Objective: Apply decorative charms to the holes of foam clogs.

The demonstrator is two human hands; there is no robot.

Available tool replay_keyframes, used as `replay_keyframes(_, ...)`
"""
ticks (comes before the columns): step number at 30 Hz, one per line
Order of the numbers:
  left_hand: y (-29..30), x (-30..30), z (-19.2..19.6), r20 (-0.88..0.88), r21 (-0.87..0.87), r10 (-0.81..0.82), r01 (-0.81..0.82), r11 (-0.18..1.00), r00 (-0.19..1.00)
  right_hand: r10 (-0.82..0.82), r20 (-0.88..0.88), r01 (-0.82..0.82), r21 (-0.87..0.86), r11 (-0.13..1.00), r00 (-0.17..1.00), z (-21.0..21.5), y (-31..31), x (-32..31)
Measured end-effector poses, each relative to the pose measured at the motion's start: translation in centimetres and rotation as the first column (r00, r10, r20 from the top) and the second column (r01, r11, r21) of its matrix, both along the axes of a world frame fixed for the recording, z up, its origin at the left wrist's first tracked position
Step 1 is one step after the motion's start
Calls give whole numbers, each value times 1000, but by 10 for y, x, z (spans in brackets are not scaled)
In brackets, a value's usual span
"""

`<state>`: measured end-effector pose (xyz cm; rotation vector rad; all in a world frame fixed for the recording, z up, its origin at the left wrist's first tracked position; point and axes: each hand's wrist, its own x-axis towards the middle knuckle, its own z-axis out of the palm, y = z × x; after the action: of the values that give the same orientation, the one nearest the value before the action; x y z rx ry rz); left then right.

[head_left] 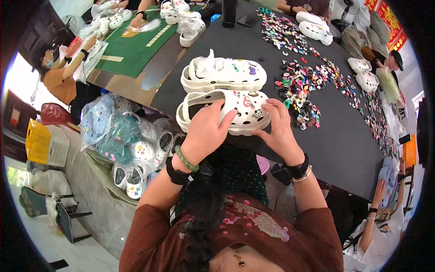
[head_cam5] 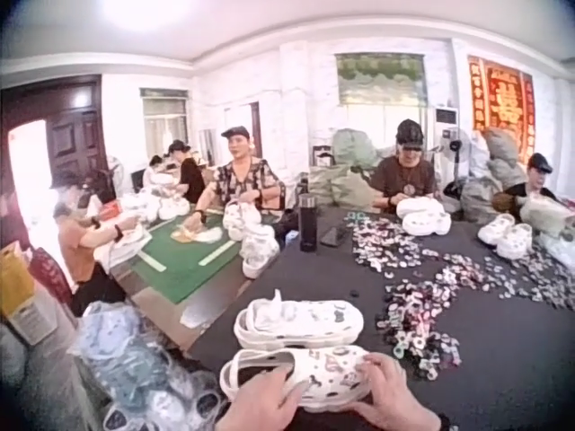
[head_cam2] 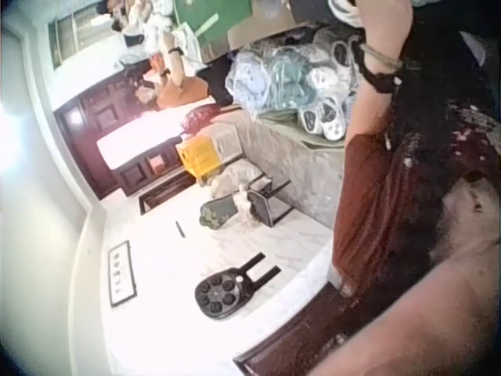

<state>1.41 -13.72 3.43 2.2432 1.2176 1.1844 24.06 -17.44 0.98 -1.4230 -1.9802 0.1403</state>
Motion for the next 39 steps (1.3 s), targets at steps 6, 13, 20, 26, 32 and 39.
replay_keyframes(6, 43, 9, 21, -20, -651, -94, 58, 757, 995, -10, -75, 10, -8, 1000, 997, -6, 2, -2)
replay_keyframes(13, 65, 4, -3, 365, -775, -202, 417, 475, 909, 11, -108, -9, 25, 1000, 994, -7, 3, -3)
replay_keyframes(20, 53, 3, -1, 532, -757, -68, 510, 407, 844, -25, -81, 36, 130, 991, 996, 1, 15, -1)
replay_keyframes(26, 51, 1, -8, 527, -717, -46, 473, 512, 848, 69, -39, -65, 96, 993, 997, 14, 15, -10)
replay_keyframes(32, 54, -1, -11, 463, -737, -43, 411, 536, 886, -28, 25, 28, 2, 1000, 999, 16, 20, -9)
replay_keyframes(39, 61, 0, -14, 351, -757, -62, 322, 569, 934, -12, -12, 11, -82, 997, 1000, 21, 25, -6)
